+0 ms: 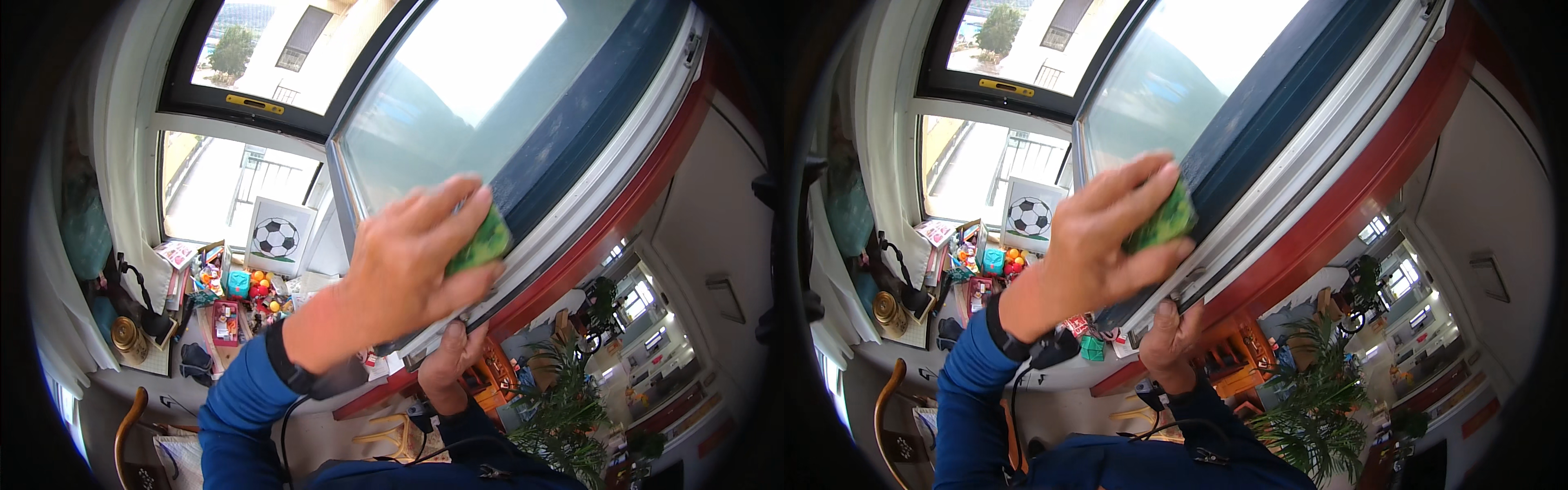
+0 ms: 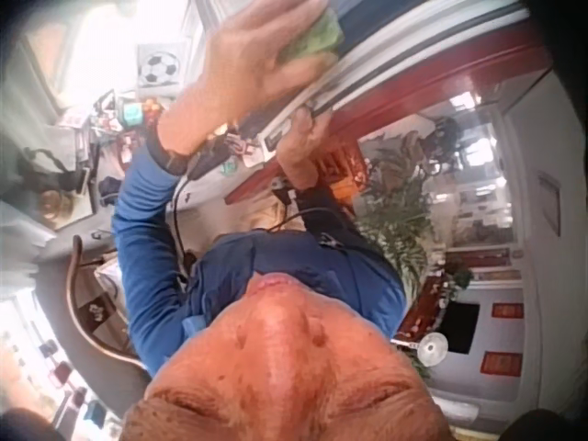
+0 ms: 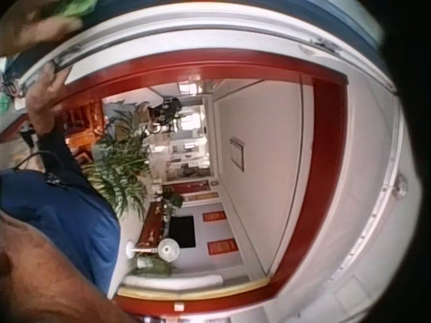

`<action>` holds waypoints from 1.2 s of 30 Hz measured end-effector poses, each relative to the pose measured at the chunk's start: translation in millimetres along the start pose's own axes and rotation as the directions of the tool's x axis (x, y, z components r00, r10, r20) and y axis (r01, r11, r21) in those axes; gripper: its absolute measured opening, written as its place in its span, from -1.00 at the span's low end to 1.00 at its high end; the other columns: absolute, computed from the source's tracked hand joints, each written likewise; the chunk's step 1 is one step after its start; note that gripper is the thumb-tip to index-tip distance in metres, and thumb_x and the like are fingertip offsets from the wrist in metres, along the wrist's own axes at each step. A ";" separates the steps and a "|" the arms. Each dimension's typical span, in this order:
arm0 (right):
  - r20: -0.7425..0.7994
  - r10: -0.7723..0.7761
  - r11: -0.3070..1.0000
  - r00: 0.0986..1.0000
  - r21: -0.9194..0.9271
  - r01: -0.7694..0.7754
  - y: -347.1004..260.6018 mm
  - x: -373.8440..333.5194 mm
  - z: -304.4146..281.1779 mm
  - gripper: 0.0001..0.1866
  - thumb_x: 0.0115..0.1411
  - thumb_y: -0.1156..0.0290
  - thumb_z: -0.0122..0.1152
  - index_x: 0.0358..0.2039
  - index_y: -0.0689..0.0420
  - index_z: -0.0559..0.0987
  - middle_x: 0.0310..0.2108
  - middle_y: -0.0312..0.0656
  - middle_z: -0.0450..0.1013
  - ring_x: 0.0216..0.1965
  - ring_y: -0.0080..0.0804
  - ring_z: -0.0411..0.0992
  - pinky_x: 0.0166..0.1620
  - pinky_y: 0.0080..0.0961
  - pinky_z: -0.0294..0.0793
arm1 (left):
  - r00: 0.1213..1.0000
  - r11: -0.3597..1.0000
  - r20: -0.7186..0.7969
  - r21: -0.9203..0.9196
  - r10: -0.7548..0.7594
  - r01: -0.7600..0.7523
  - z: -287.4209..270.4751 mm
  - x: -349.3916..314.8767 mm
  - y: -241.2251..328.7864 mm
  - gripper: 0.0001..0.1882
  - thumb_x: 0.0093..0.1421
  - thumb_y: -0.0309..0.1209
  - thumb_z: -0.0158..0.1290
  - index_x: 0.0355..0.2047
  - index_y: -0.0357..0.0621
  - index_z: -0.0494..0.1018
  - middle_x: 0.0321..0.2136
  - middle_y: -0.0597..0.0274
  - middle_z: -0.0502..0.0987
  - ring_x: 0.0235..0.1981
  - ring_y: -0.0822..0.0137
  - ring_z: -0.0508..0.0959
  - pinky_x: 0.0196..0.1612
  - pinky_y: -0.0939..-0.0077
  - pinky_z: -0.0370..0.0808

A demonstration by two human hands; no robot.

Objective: The person wipes the window frame with a dark cloth, then walks through the room to pick up a green sponge and returns to scrub the frame. After scrubbing, they wipe the frame again with the cloth.

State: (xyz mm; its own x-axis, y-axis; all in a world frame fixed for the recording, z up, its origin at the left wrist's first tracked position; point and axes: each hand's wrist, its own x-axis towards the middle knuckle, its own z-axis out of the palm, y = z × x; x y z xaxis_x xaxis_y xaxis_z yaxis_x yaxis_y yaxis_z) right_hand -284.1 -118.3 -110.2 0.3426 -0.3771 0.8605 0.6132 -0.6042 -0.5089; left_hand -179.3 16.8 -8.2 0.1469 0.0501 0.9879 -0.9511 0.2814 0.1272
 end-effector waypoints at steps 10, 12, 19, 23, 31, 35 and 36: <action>0.017 -0.008 0.986 1.000 0.166 0.006 5.1 0.9 4.9 -0.36 0.39 0.32 0.03 0.35 0.45 0.16 0.19 0.06 0.34 0.12 -0.26 0.37 0.19 -0.34 0.36 | 0.993 0.992 0.009 -0.038 -0.120 0.120 2.8 14.1 5.7 -0.36 -0.01 -0.40 0.34 0.11 -0.36 0.49 0.05 -0.29 0.52 0.01 -0.05 0.61 0.10 0.26 0.53; 0.037 -0.013 0.988 0.999 0.155 0.007 3.4 2.7 4.9 -0.35 0.40 0.31 0.04 0.35 0.45 0.15 0.18 0.05 0.36 0.11 -0.28 0.38 0.17 -0.36 0.37 | 1.000 0.998 0.010 0.059 0.001 -0.001 2.0 3.7 11.7 -0.36 0.01 -0.38 0.34 0.13 -0.33 0.49 0.07 -0.26 0.52 0.01 -0.03 0.61 0.10 0.26 0.53; 0.032 -0.025 0.970 0.999 0.241 0.016 4.9 3.4 9.0 -0.37 0.39 0.33 0.07 0.32 0.47 0.19 0.09 0.05 0.44 0.03 -0.33 0.44 0.11 -0.41 0.43 | 0.989 0.988 0.027 0.057 -0.147 0.145 -1.2 19.4 17.4 -0.35 0.10 -0.25 0.32 0.16 -0.28 0.47 0.12 -0.17 0.51 0.05 0.14 0.58 0.06 0.36 0.53; 0.027 -0.024 0.978 0.999 0.206 0.018 5.0 4.3 5.5 -0.37 0.39 0.33 0.06 0.32 0.47 0.20 0.08 0.04 0.46 0.01 -0.32 0.45 0.09 -0.41 0.45 | 0.973 0.966 0.084 0.163 -0.215 0.199 -2.6 -22.2 32.8 -0.34 0.08 -0.32 0.31 0.20 -0.25 0.45 0.12 -0.22 0.50 0.14 0.02 0.55 0.16 0.33 0.47; 0.009 0.045 0.994 0.999 0.100 -0.045 1.5 0.6 4.2 -0.34 0.43 0.27 0.03 0.36 0.41 0.12 0.18 0.09 0.34 0.09 -0.24 0.40 0.14 -0.34 0.42 | 0.967 0.966 0.149 0.186 -0.207 0.178 -18.4 -117.1 12.2 -0.28 -0.04 -0.38 0.38 0.16 -0.32 0.46 0.10 -0.25 0.50 -0.01 -0.04 0.61 0.04 0.31 0.55; -0.030 0.025 0.995 0.999 0.098 -0.022 6.1 -0.3 4.2 -0.34 0.43 0.25 0.01 0.36 0.39 0.12 0.23 0.12 0.31 0.16 -0.26 0.36 0.20 -0.32 0.37 | 0.973 0.950 -0.012 0.212 -0.233 0.230 -17.9 -170.4 23.4 -0.32 -0.08 -0.37 0.39 0.08 -0.32 0.49 0.04 -0.20 0.53 -0.12 -0.05 0.64 -0.10 0.25 0.60; -0.048 0.046 0.996 0.998 0.083 -0.042 6.5 -1.5 3.9 -0.34 0.43 0.24 0.00 0.36 0.40 0.11 0.23 0.13 0.30 0.16 -0.26 0.36 0.20 -0.33 0.38 | 0.953 0.940 -0.023 0.159 -0.302 0.302 -16.8 -179.1 24.6 -0.33 -0.08 -0.37 0.40 0.08 -0.33 0.49 0.04 -0.20 0.53 -0.12 -0.05 0.64 -0.09 0.25 0.60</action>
State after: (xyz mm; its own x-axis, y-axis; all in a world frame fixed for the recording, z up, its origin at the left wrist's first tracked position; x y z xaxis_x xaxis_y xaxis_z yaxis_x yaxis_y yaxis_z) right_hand -277.9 -118.9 -114.7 0.3356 -0.4380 0.8340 0.6554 -0.5274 -0.5407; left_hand -224.4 30.8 -183.5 0.4335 -0.0156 0.9010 -0.8929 0.1272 0.4319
